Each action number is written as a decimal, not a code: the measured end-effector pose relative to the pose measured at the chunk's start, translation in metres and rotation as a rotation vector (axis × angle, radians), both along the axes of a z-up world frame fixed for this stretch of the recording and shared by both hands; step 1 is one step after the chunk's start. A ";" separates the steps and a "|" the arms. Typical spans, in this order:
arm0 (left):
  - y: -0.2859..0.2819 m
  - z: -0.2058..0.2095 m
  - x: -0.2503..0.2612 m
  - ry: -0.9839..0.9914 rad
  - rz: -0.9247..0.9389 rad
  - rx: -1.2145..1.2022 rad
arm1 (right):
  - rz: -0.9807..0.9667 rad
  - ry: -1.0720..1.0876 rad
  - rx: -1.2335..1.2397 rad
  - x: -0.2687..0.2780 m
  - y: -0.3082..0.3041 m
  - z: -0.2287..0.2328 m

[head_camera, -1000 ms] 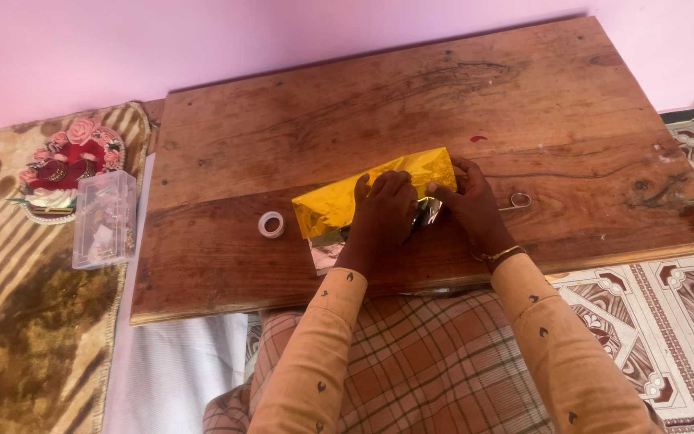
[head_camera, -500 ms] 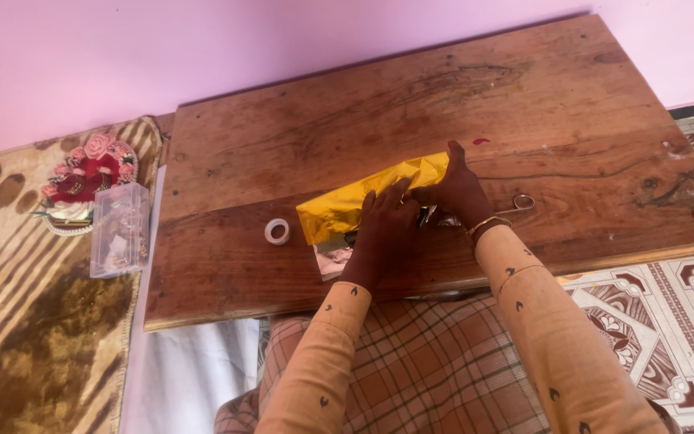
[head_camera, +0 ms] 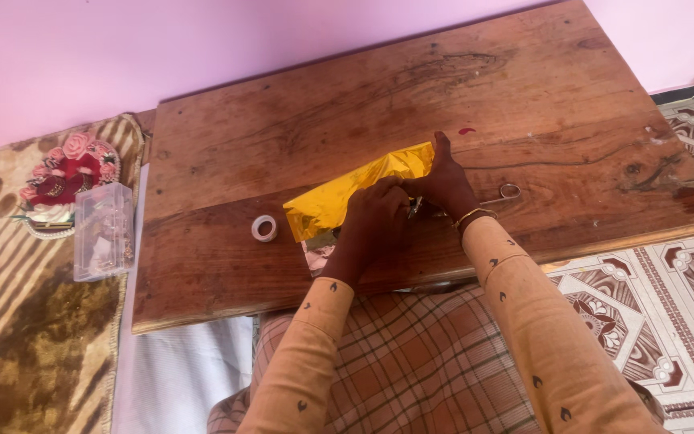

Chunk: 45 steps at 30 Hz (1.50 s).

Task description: The person wraps a small rectangular object with gold foil paper on a wooden table. They fold the paper around the object, apply clear tape to secure the edges, and use scissors to trim excess paper. The wrapped item remains on the table at the end.

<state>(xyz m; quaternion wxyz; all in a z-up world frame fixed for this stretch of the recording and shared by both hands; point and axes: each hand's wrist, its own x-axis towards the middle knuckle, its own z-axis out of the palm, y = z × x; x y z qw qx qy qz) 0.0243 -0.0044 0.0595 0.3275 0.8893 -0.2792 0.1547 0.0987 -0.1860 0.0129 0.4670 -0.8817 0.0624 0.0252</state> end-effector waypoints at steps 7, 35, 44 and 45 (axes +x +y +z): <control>0.034 0.019 0.022 0.283 -0.079 -0.190 | 0.046 -0.120 0.041 0.000 -0.005 -0.007; 0.066 -0.012 -0.037 -0.073 0.149 0.397 | -0.006 -0.426 -0.214 -0.027 -0.022 0.030; 0.084 -0.009 -0.026 0.020 0.170 0.708 | 0.492 -0.591 -0.784 -0.049 0.032 0.051; 0.087 -0.003 -0.022 0.098 0.139 0.721 | 0.471 -0.568 -0.790 -0.050 0.035 0.047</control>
